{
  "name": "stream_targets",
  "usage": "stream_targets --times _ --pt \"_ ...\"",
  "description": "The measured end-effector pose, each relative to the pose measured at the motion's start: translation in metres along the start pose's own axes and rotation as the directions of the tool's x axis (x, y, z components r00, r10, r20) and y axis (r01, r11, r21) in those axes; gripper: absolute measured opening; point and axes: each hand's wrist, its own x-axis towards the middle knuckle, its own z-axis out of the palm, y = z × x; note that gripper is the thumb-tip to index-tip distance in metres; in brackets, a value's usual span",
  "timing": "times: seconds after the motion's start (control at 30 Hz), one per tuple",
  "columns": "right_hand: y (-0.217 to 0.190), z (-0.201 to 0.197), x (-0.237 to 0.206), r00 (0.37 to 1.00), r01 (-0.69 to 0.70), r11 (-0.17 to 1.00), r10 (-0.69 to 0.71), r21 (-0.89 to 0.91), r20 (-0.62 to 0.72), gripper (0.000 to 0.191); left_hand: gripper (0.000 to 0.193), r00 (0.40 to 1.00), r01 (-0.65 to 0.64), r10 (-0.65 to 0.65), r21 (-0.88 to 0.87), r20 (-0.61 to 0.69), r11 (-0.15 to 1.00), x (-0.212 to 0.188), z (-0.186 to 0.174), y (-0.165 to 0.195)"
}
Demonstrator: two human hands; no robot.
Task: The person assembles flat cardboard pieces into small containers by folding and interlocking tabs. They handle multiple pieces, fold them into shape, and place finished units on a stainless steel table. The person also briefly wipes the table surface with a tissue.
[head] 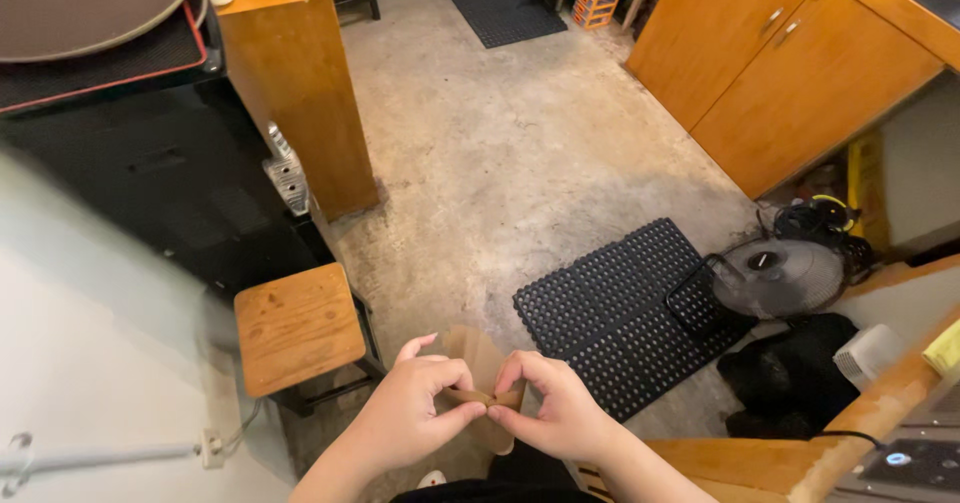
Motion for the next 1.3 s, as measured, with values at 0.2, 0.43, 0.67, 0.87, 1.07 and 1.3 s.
stream_targets --times 0.2,0.43,0.67,0.87,1.07,1.3 --pt "0.020 -0.030 0.042 0.999 0.036 0.998 -0.036 -0.045 -0.006 0.024 0.021 1.000 -0.023 0.023 0.024 -0.018 0.999 0.052 -0.017 -0.011" --pt "0.040 -0.090 0.111 0.993 0.107 0.994 -0.108 0.011 0.048 0.023 0.024 0.993 -0.006 0.012 0.050 -0.118 0.999 0.119 -0.038 -0.003" --pt "0.053 -0.137 0.152 0.991 0.113 0.993 -0.110 -0.030 0.079 0.021 0.023 0.973 -0.086 0.097 0.061 -0.210 0.994 0.173 -0.046 -0.002" --pt "0.080 -0.167 0.166 0.984 -0.050 0.976 0.011 0.214 0.178 0.026 0.018 0.976 -0.045 0.054 0.049 -0.209 0.998 0.207 -0.045 -0.004" --pt "0.089 -0.188 0.170 0.956 -0.261 0.937 0.218 0.232 0.195 0.045 0.017 0.994 0.024 -0.021 0.032 -0.105 0.999 0.235 -0.043 -0.007" --pt "0.081 -0.190 0.170 0.952 -0.293 0.939 0.269 0.178 0.144 0.047 0.014 0.998 0.013 -0.005 0.133 -0.056 0.991 0.252 -0.045 -0.010"
